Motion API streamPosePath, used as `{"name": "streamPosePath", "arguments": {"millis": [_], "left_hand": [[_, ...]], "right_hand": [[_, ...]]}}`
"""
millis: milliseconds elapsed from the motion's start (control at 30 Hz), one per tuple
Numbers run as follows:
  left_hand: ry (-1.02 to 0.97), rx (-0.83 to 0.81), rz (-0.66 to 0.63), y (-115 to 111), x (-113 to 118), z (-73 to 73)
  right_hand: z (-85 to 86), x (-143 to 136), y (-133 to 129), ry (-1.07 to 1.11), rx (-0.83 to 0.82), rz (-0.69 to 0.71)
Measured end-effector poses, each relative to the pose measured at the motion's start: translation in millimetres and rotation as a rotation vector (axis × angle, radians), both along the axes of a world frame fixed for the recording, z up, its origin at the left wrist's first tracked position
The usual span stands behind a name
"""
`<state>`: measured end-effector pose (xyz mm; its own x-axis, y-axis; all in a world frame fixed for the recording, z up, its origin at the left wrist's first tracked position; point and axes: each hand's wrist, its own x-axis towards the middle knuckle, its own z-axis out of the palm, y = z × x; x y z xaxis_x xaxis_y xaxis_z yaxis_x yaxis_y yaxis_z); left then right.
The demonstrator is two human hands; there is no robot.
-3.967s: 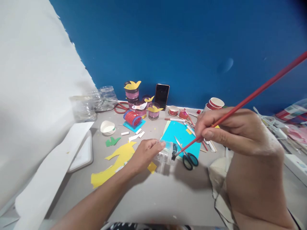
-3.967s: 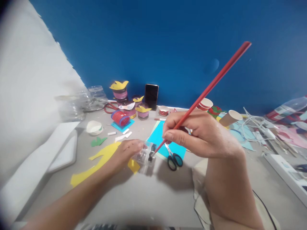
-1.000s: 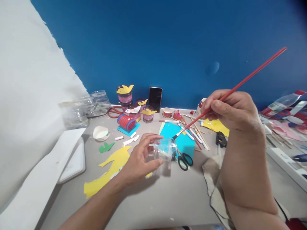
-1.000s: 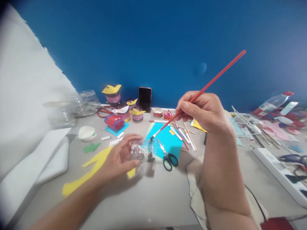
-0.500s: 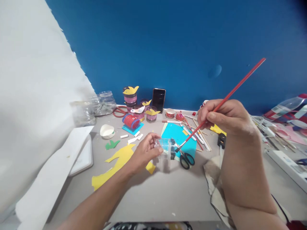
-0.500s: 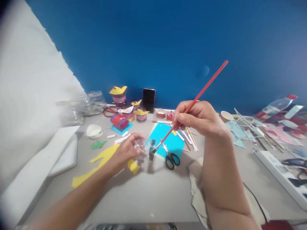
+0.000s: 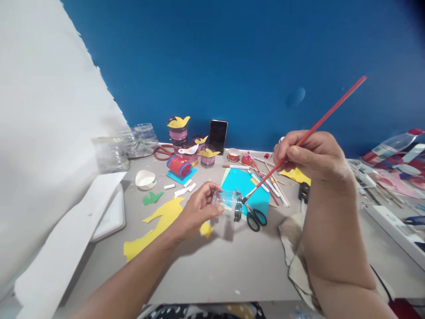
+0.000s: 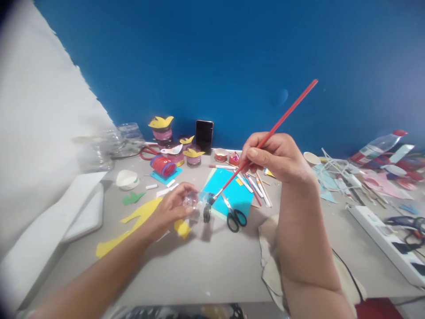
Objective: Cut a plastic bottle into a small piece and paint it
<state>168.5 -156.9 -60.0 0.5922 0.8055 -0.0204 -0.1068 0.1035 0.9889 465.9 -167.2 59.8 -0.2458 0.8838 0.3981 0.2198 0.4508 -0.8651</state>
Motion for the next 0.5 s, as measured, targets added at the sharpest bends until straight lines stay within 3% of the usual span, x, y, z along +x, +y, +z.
{"name": "streamPosePath", "arguments": {"millis": [233,400,500], "left_hand": [[0.02,-0.052,0.004,-0.5,-0.1,0.3],[0.053,-0.043,0.045,0.1,0.8,-2.0],[0.057,-0.034,0.04,1.0,1.5,-3.3]], "right_hand": [[-0.5,3.3,5.1,0.014,0.007,-0.073],[-2.9,-0.8,-0.2,-0.002,0.055,0.086],[-2.4,-3.0,-0.3,-0.041,0.015,0.074]]}}
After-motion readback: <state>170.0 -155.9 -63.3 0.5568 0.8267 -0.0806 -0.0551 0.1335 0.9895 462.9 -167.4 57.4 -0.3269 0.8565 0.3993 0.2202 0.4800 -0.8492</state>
